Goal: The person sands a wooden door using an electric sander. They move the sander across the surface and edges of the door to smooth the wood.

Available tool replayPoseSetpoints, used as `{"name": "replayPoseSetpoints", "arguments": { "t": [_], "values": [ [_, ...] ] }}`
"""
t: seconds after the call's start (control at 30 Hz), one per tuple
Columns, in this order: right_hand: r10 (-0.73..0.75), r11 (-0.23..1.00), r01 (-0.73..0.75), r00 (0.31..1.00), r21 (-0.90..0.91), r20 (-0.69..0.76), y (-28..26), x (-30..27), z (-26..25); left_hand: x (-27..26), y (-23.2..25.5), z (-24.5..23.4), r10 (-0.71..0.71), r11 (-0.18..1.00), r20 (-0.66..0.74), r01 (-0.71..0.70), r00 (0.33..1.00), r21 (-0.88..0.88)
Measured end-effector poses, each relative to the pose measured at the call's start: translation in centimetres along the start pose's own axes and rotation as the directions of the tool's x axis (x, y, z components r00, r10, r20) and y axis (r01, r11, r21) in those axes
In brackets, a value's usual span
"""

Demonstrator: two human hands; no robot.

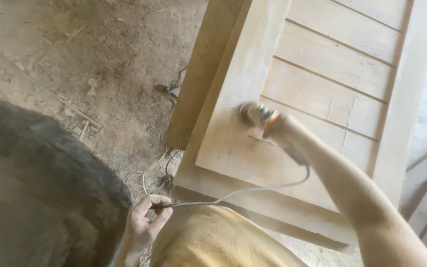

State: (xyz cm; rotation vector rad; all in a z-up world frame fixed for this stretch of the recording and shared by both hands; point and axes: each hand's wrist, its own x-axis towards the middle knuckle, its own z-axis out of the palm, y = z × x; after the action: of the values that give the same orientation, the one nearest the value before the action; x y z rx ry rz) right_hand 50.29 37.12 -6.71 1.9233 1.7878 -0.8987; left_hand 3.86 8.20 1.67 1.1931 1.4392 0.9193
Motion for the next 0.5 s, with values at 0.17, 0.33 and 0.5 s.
{"name": "replayPoseSetpoints", "arguments": {
  "t": [0.17, 0.33, 0.5],
  "values": [
    [-0.166, 0.906, 0.206, 0.976, -0.371, 0.138, -4.2, -10.2, 5.2, 2.4, 1.7, -0.3, -0.002, 0.978, 0.094, 0.021, 0.996, -0.209],
    [-0.040, 0.990, 0.052, 0.995, -0.135, 0.086, -10.2, -17.3, 5.5, 3.2, 2.4, -1.2, 0.062, 0.995, 0.112, -0.053, 0.992, -0.082],
    [0.067, 0.938, -0.006, 0.984, -0.345, 0.164, -9.6, -9.0, 3.3, 2.2, -0.4, -1.0, 0.114, 0.991, 0.052, -0.110, 0.992, -0.075]
  ]
}}
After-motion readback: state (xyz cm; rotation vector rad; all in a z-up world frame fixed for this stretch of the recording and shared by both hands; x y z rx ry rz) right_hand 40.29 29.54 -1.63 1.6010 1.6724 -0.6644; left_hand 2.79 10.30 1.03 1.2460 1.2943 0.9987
